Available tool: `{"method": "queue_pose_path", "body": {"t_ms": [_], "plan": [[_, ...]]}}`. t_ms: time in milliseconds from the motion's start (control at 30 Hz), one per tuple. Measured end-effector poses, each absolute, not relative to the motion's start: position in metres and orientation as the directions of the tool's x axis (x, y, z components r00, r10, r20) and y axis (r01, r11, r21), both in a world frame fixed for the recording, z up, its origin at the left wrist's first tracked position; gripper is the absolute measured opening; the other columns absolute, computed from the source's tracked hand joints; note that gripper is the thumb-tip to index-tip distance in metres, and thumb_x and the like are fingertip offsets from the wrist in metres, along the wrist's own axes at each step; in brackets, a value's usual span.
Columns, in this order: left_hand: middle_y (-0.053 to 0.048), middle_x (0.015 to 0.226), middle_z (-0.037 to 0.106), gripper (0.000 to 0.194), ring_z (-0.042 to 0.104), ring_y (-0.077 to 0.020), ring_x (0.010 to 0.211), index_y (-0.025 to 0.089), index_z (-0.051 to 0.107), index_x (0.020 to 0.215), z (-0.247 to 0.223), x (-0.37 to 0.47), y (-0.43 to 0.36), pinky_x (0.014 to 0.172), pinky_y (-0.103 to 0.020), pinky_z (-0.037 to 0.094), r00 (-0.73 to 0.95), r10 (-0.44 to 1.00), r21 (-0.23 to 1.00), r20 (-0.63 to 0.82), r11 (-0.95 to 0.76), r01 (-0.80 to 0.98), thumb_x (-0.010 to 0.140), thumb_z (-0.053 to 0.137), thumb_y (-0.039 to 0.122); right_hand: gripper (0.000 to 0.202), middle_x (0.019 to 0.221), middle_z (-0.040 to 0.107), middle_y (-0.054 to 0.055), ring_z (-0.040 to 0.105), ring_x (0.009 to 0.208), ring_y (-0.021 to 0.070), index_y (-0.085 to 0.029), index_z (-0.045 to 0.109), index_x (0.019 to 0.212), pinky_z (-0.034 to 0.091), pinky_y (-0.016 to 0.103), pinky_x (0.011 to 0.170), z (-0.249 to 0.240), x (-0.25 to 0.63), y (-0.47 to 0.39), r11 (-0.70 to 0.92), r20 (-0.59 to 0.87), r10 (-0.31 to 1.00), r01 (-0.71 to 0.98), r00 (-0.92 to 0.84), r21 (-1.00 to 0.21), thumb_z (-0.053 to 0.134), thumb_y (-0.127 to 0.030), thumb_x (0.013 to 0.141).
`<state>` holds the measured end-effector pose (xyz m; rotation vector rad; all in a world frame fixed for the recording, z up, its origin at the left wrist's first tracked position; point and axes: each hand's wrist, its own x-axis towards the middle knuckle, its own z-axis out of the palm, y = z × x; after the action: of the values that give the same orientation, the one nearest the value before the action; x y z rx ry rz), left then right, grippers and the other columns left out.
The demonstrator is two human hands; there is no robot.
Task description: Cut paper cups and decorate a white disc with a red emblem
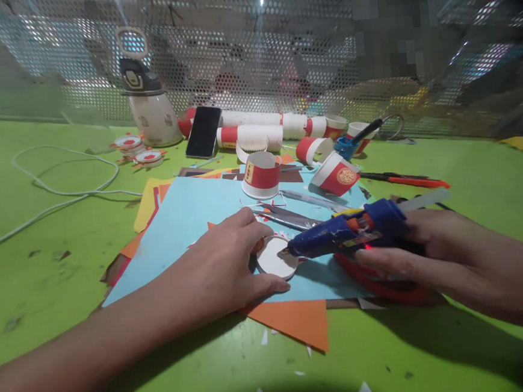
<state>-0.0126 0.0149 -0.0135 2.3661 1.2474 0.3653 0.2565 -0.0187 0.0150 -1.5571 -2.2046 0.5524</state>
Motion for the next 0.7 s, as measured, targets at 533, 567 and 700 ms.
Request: {"method": "queue_pose_path", "body": {"t_ms": [533,567,700], "plan": [[0.001,0.087,0.047,0.031,0.048,-0.0165,0.071,0.021,0.051,0.075,-0.0159,-0.013,0.0133,0.06,-0.031,0.036,0.558,0.829,0.486,0.025,-0.498,0.718,0.07,0.073,0.042,0.05,0.076,0.066,0.005,0.057,0.066,0.0209,-0.023,0.065,0.085,0.047,0.031,0.055,0.0185,0.2567,-0.0194,0.231,-0.147,0.934,0.865,-0.325,-0.445,0.044,-0.068,0.086],[0.001,0.087,0.047,0.032,0.048,-0.0164,0.07,0.021,0.05,0.074,-0.016,-0.013,0.0132,0.06,-0.031,0.036,0.557,0.83,0.481,0.021,-0.497,0.722,0.07,0.073,0.043,0.05,0.073,0.065,0.004,0.057,0.064,0.0206,-0.023,0.065,0.082,0.047,0.031,0.054,0.0178,0.2573,-0.0196,0.229,-0.14,0.938,0.87,-0.317,-0.437,0.044,-0.068,0.085],[0.0,0.087,0.047,0.032,0.047,-0.0166,0.07,0.021,0.05,0.075,-0.0159,-0.0128,0.0133,0.06,-0.031,0.036,0.55,0.835,0.466,0.009,-0.49,0.737,0.07,0.072,0.044,0.049,0.065,0.06,0.003,0.053,0.057,0.0178,-0.023,0.063,0.072,0.044,0.028,0.048,0.0158,0.2577,-0.0194,0.252,-0.126,0.932,0.859,-0.339,-0.445,0.045,-0.067,0.086]]}}
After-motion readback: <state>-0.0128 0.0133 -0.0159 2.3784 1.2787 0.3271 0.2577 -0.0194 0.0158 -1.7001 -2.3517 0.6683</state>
